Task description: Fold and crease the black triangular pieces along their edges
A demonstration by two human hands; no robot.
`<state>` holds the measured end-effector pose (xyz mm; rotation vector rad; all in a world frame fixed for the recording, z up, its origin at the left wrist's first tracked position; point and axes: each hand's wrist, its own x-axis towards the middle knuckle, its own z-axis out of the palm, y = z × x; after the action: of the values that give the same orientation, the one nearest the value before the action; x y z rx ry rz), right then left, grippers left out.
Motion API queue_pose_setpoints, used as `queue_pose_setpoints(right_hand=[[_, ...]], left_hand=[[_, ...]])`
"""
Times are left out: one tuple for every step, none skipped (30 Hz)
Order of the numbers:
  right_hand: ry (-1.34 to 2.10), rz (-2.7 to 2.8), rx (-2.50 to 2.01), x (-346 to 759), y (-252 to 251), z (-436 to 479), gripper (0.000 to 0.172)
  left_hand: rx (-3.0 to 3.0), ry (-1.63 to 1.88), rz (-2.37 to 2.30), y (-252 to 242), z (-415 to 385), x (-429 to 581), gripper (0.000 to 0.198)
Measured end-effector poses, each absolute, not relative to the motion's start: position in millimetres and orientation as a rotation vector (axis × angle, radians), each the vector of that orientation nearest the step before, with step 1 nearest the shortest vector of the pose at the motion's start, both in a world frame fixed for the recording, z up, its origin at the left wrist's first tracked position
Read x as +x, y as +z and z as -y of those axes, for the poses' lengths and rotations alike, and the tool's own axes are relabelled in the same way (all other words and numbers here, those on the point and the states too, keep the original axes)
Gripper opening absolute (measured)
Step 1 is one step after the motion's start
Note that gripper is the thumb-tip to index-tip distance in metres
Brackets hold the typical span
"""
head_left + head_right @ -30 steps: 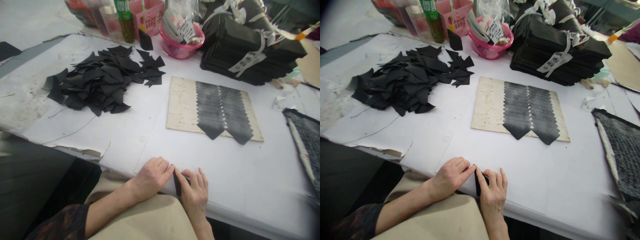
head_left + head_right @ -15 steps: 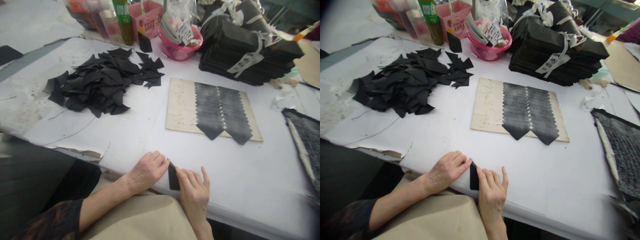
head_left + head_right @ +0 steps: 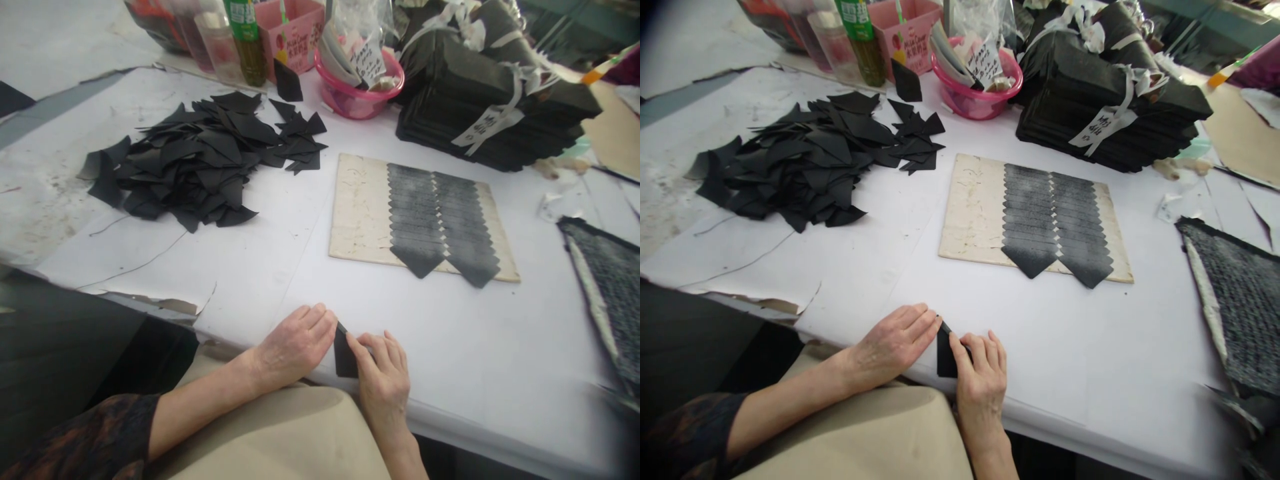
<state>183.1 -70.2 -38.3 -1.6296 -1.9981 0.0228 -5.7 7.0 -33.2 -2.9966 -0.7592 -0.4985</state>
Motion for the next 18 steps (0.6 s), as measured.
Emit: queue_pose_setpoints(right_hand=[[0.020, 1.998, -1.631, 182.6, -38.2, 70.3, 0.025], [0.018, 1.998, -1.632, 182.1, -38.2, 70.4, 0.024], [0.019, 1.999, -1.635, 181.6, -38.2, 70.6, 0.024], [0.024, 1.997, -1.640, 181.1, -38.4, 70.9, 0.023], [0.027, 1.994, -1.642, 180.7, -38.5, 71.3, 0.023], [0.031, 1.990, -1.644, 180.5, -38.7, 71.6, 0.022], [0.037, 1.988, -1.647, 180.5, -38.6, 72.0, 0.022], [0.044, 1.987, -1.648, 180.8, -38.4, 72.3, 0.023], [0.056, 1.987, -1.649, 181.5, -37.8, 72.7, 0.023], [0.076, 1.987, -1.651, 182.5, -36.9, 73.2, 0.022], [0.098, 1.983, -1.653, 183.9, -35.7, 73.8, 0.021], [0.116, 1.971, -1.656, 185.5, -34.4, 74.6, 0.019], [0.124, 1.955, -1.657, 187.3, -33.1, 75.6, 0.017], [0.126, 1.937, -1.656, 189.2, -31.9, 76.6, 0.015], [0.124, 1.924, -1.651, 191.0, -31.1, 77.8, 0.013], [0.123, 1.919, -1.642, 192.6, -30.6, 78.9, 0.013], [0.129, 1.926, -1.633, 194.0, -30.6, 79.9, 0.013], [0.142, 1.936, -1.624, 195.2, -31.0, 80.7, 0.014]], left_hand=[[-3.005, -0.527, 0.717, -34.2, -6.8, -4.6, 0.016], [-3.020, -0.548, 0.676, -35.3, -6.6, -3.6, 0.015], [-3.041, -0.561, 0.637, -36.5, -6.4, -2.6, 0.015], [-3.064, -0.565, 0.605, -37.5, -6.3, -1.8, 0.016], [-3.086, -0.563, 0.580, -38.3, -6.3, -1.2, 0.016], [-3.104, -0.559, 0.558, -38.8, -6.3, -0.7, 0.016], [-3.114, -0.560, 0.544, -38.8, -6.3, -0.5, 0.016], [-3.115, -0.565, 0.542, -38.2, -6.4, -0.4, 0.016], [-3.110, -0.571, 0.550, -37.1, -6.5, -0.4, 0.016], [-3.101, -0.576, 0.566, -35.6, -6.6, -0.4, 0.017], [-3.092, -0.583, 0.580, -34.0, -6.7, -0.5, 0.017], [-3.084, -0.589, 0.594, -32.3, -6.7, -0.5, 0.017], [-3.078, -0.594, 0.603, -30.7, -6.6, -0.5, 0.017], [-3.073, -0.598, 0.610, -29.5, -6.4, -0.5, 0.017], [-3.068, -0.598, 0.616, -28.5, -6.2, -0.5, 0.018], [-3.063, -0.595, 0.622, -27.9, -5.9, -0.6, 0.019], [-3.060, -0.591, 0.627, -27.5, -5.6, -0.8, 0.019], [-3.059, -0.584, 0.633, -27.3, -5.2, -1.1, 0.020]])
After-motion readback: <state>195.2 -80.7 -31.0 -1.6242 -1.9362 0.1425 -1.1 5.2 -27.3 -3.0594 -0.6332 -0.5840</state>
